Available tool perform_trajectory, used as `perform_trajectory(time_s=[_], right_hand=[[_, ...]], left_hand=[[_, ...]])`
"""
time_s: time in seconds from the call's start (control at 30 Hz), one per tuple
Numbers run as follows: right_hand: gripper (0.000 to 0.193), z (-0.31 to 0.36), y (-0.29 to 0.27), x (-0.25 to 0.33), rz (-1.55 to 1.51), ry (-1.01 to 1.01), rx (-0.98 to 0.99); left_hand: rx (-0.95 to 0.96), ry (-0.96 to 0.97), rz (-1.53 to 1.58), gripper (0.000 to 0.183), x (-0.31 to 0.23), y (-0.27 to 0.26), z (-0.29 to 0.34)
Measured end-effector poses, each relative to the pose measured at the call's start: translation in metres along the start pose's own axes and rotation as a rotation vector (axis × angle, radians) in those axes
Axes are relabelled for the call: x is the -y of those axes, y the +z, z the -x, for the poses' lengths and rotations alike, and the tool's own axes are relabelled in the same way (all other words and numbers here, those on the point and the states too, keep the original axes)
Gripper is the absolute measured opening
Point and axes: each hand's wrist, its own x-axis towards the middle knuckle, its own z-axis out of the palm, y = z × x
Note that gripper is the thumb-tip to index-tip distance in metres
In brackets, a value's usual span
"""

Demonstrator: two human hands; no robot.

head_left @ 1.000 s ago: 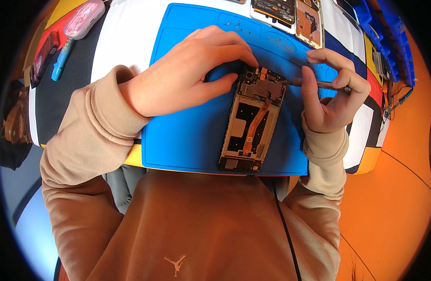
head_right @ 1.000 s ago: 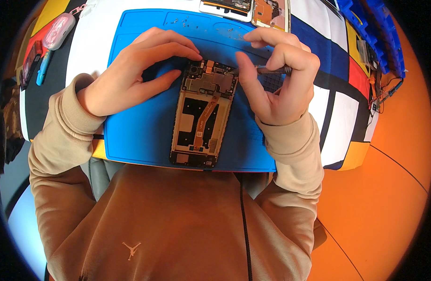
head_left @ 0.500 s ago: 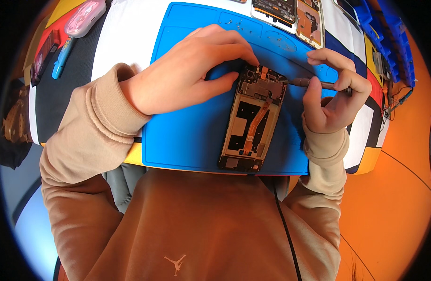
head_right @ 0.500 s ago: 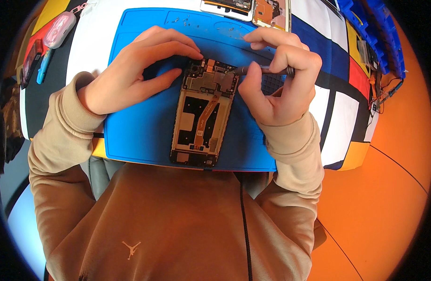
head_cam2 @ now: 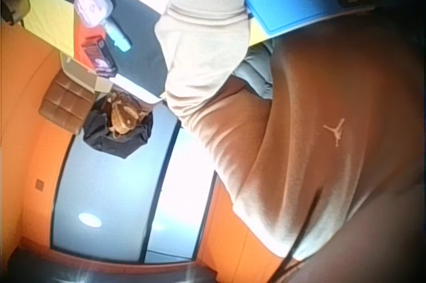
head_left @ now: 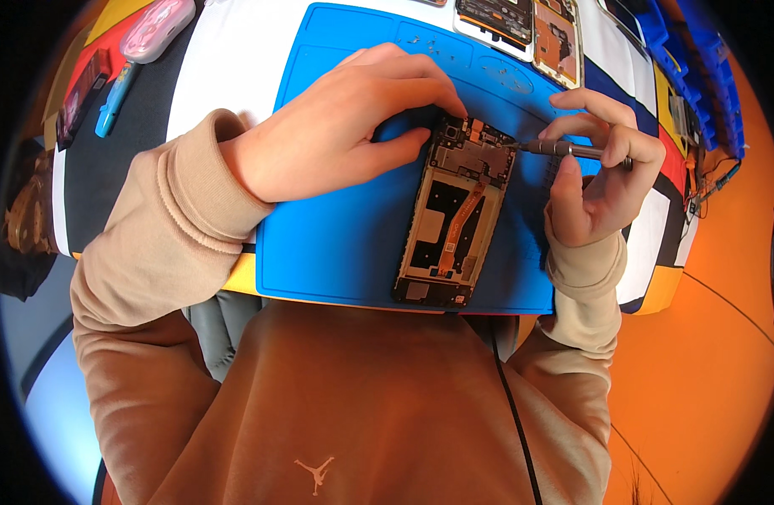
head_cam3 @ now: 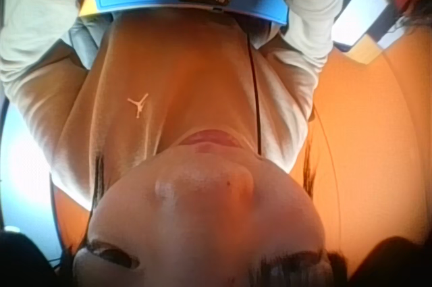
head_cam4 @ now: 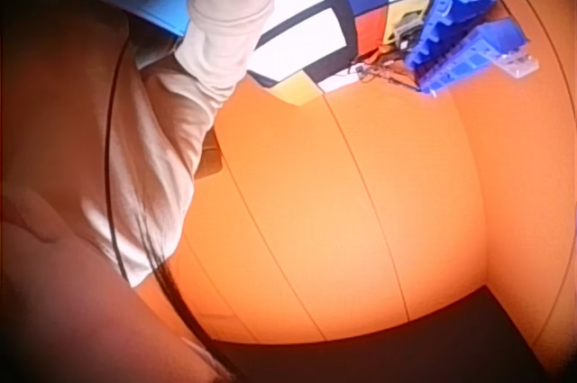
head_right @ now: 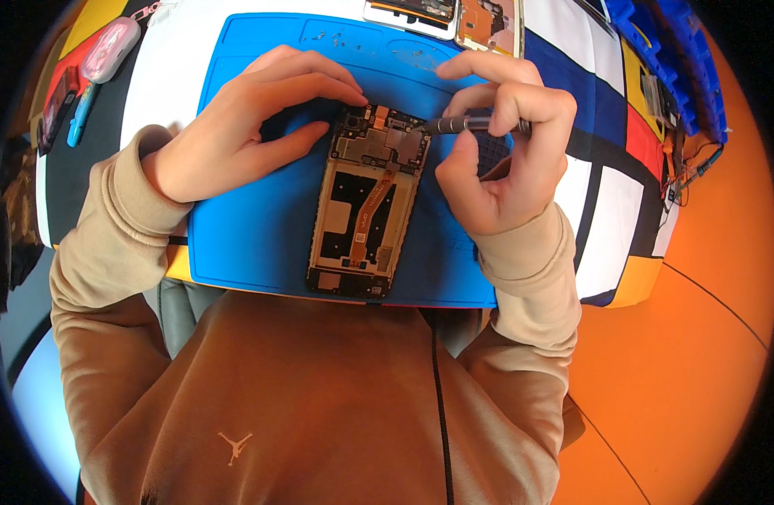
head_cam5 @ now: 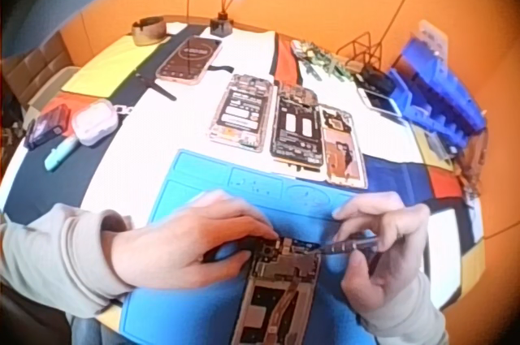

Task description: The person disassembles a smartphone on a blue mat, removes screws and internal components, then transfers parts to another phone chassis. They use a screwdriver and tweezers to handle small components and reassemble the device.

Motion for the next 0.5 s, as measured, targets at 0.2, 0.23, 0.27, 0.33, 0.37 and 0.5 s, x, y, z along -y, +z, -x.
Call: perform_trajectory(time_s=[0.2, 0.23, 0.27, 0.33, 0.37, 0.5], right_hand=[[0.038, 0.0036, 0.0037, 0.0058, 0.075, 0.042, -0.003], [0.038, 0.0031, 0.0037, 0.0058, 0.075, 0.05, -0.01], [0.038, 0.0027, 0.0036, 0.0057, 0.075, 0.059, -0.016], [0.037, 0.0008, 0.0021, 0.0043, 0.069, 0.015, -0.001], [0.037, 0.0003, 0.0016, 0.004, 0.066, -0.006, 0.007], [0.036, 0.0013, 0.002, 0.0047, 0.059, 0.015, 0.005]], left_hand=[[0.0, -0.006, 0.002, 0.035, 0.0002, 0.0001, 0.0006], [0.0, -0.005, -0.023, 0.035, 0.0001, 0.0002, 0.0009], [0.001, -0.009, 0.001, 0.035, 0.0001, 0.0002, 0.0011], [0.003, -0.007, -0.02, 0.035, 0.0004, 0.0002, 0.0011], [0.004, -0.012, 0.004, 0.035, 0.0004, 0.0005, 0.001], [0.0, -0.009, 0.001, 0.035, 0.0006, 0.0011, 0.0007]])
